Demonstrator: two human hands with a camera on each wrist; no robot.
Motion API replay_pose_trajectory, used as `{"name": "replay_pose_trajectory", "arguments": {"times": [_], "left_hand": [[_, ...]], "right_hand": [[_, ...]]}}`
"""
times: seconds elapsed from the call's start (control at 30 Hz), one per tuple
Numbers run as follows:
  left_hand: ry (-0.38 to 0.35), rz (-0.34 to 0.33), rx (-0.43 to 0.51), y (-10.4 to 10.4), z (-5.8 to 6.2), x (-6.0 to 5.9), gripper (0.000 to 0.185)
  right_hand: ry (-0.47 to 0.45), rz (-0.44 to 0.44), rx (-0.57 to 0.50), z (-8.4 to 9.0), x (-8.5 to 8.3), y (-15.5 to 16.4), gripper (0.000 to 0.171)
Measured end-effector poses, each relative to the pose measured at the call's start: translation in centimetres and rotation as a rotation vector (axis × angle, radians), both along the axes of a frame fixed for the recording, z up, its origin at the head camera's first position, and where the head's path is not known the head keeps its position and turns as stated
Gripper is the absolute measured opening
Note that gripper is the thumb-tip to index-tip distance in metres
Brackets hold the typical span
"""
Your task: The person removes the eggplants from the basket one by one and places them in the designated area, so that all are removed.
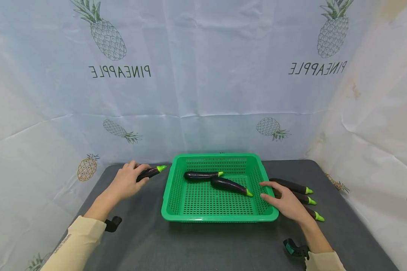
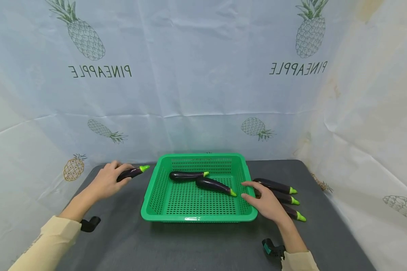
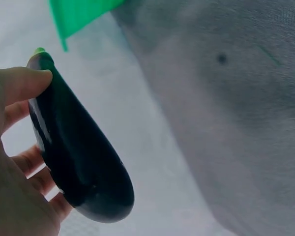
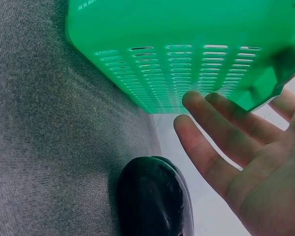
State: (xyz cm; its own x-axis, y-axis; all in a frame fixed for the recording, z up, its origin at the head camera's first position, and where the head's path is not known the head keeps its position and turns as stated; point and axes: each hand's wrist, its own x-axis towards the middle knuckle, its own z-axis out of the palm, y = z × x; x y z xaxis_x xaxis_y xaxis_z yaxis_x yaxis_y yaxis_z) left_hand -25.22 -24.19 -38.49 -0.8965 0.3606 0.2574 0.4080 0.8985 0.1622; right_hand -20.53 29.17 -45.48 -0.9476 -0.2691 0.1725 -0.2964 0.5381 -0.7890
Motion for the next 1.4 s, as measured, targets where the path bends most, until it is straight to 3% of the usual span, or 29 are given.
{"name": "replay_pose_trajectory", "arguments": {"times": [0.33,0.73,1.13,1.4], "left_hand": [[-0.058,0.039,0.001,-1.3,-3.7,-1.2,0.037],[-0.148,0.015,0.002,-0.9,-7.3,-2.0,0.032],[-0.157,0.024,-0.091,0.1,-9.2,-2.2,0.031],[-0.161,0.047,-0.042,0.9,-8.7,-2.3,0.037]], "right_hand": [[-0.001,0.005,-0.007,0.0,0.0,0.0,0.046],[0.009,0.003,0.005,-0.5,-0.2,0.0,0.046],[-0.011,0.003,-0.029,-0.4,-0.1,0.0,0.045],[0.002,0.005,-0.023,-0.3,-0.1,0.0,0.045]]}}
